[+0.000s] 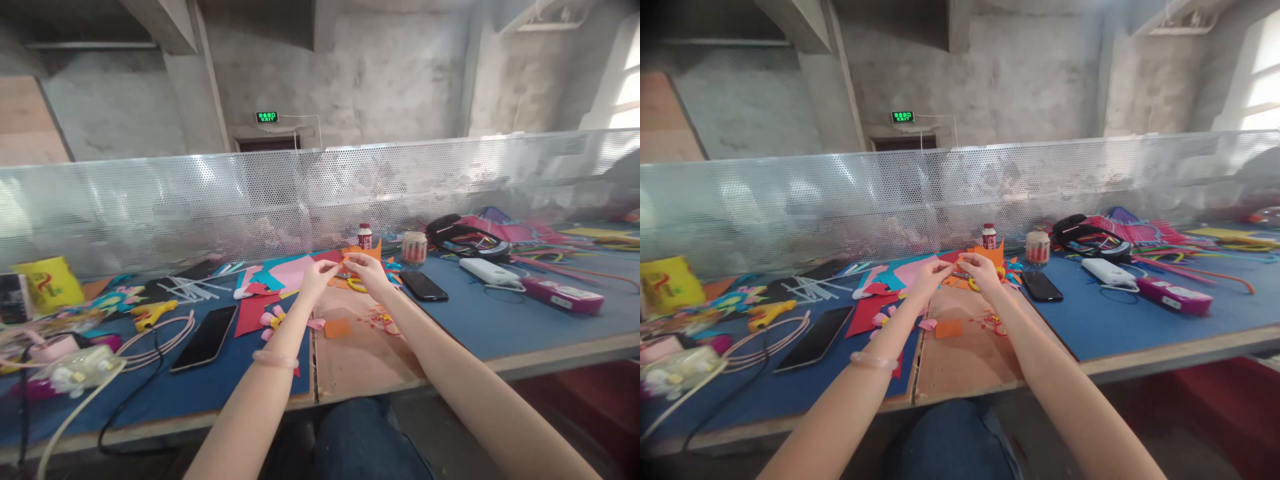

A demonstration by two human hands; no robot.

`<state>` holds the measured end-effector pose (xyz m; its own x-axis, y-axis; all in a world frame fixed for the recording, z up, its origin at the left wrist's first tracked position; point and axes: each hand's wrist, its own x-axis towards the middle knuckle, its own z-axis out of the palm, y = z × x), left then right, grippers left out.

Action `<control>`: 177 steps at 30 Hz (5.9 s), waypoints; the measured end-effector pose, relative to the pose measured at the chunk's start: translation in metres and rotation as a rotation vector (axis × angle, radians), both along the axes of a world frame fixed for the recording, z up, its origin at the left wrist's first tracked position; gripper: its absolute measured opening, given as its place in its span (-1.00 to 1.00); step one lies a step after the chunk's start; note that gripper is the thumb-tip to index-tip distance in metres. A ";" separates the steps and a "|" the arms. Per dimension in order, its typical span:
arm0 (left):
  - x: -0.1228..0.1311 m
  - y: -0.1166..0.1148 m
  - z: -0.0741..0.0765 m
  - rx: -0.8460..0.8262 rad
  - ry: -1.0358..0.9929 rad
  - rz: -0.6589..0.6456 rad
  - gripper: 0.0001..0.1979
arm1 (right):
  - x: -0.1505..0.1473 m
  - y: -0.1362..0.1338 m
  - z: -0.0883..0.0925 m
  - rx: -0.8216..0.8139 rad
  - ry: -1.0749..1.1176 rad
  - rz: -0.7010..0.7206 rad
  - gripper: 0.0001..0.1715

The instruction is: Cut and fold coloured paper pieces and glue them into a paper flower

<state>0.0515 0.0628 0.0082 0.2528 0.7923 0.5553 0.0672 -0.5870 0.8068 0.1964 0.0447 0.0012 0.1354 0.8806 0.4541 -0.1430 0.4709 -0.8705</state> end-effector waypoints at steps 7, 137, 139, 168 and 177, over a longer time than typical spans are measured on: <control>-0.001 -0.001 0.001 -0.033 -0.007 -0.001 -0.77 | 0.000 -0.001 -0.001 -0.012 -0.077 0.021 -0.71; 0.001 -0.009 0.003 -0.119 -0.029 0.000 -0.84 | -0.002 0.002 -0.008 -0.034 0.033 0.132 -0.76; -0.001 -0.008 0.003 -0.118 -0.026 0.009 -0.84 | -0.002 0.001 -0.007 -0.038 0.024 0.135 -0.74; 0.005 -0.011 0.004 -0.118 -0.064 0.063 -0.90 | 0.002 0.007 -0.012 -0.025 -0.118 0.080 -0.66; -0.003 -0.002 0.001 -0.236 -0.040 0.024 -0.89 | 0.002 0.006 -0.013 0.047 -0.229 0.063 -0.68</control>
<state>0.0486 0.0606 0.0092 0.2140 0.9070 0.3628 0.0444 -0.3800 0.9239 0.1986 0.0508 -0.0115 -0.0307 0.8612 0.5073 0.0253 0.5081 -0.8609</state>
